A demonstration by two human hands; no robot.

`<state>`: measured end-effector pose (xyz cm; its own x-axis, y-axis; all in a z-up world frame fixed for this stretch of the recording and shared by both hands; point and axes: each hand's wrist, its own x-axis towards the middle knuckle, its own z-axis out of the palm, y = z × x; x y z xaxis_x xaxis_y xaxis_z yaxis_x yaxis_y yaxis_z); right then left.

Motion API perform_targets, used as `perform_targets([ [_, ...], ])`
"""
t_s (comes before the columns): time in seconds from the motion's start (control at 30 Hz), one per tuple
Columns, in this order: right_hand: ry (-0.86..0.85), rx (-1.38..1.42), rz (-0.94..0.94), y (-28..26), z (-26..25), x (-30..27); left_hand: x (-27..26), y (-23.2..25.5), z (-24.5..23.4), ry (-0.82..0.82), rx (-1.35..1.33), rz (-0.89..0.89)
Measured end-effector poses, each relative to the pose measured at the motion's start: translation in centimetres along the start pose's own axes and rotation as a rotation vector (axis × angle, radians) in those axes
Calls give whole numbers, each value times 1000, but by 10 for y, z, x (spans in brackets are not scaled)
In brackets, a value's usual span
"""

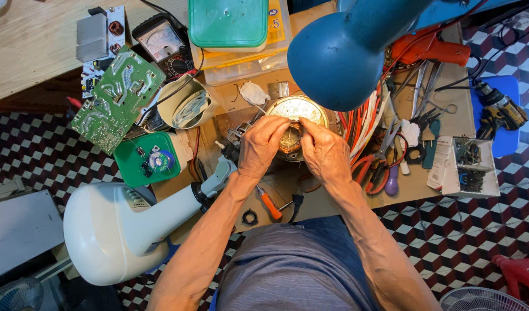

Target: The person works on a disassembled electrical component, likely a fan motor, on a cluttered workbench. They use pliers and a screwdriver to manipulate wires and parts, then cut a bundle of colored wires with scissors and strip the ends.

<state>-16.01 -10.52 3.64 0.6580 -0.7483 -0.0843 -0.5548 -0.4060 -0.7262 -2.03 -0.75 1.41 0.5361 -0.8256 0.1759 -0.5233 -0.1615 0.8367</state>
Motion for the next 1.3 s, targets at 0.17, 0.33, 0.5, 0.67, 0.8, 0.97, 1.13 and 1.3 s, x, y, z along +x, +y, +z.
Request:
perform_targets([
  [0.17,-69,78,75,-3,-2,2,0,-7,-7,-59,-37,-21],
  [0.33,-25,205,124,-8,-1,0,-3,-16,-5,-140,-138,-325],
  [0.5,-56,379,263,-11,8,-4,-5,-27,1,-46,-240,-264],
  [0.67,-110,529,400,-8,19,5,-3,-35,0,-97,-282,-329],
  [0.8,-120,618,454,-6,17,13,0,-37,0,-106,-349,-337],
  [0.97,-121,597,504,-10,18,18,-3,-41,-2,-47,-317,-215],
  [1.13,-103,492,597,-15,19,20,1,-45,-2,-60,-329,-201],
  [1.3,-102,555,622,-13,21,24,5,-50,-4,-109,-405,-244],
])
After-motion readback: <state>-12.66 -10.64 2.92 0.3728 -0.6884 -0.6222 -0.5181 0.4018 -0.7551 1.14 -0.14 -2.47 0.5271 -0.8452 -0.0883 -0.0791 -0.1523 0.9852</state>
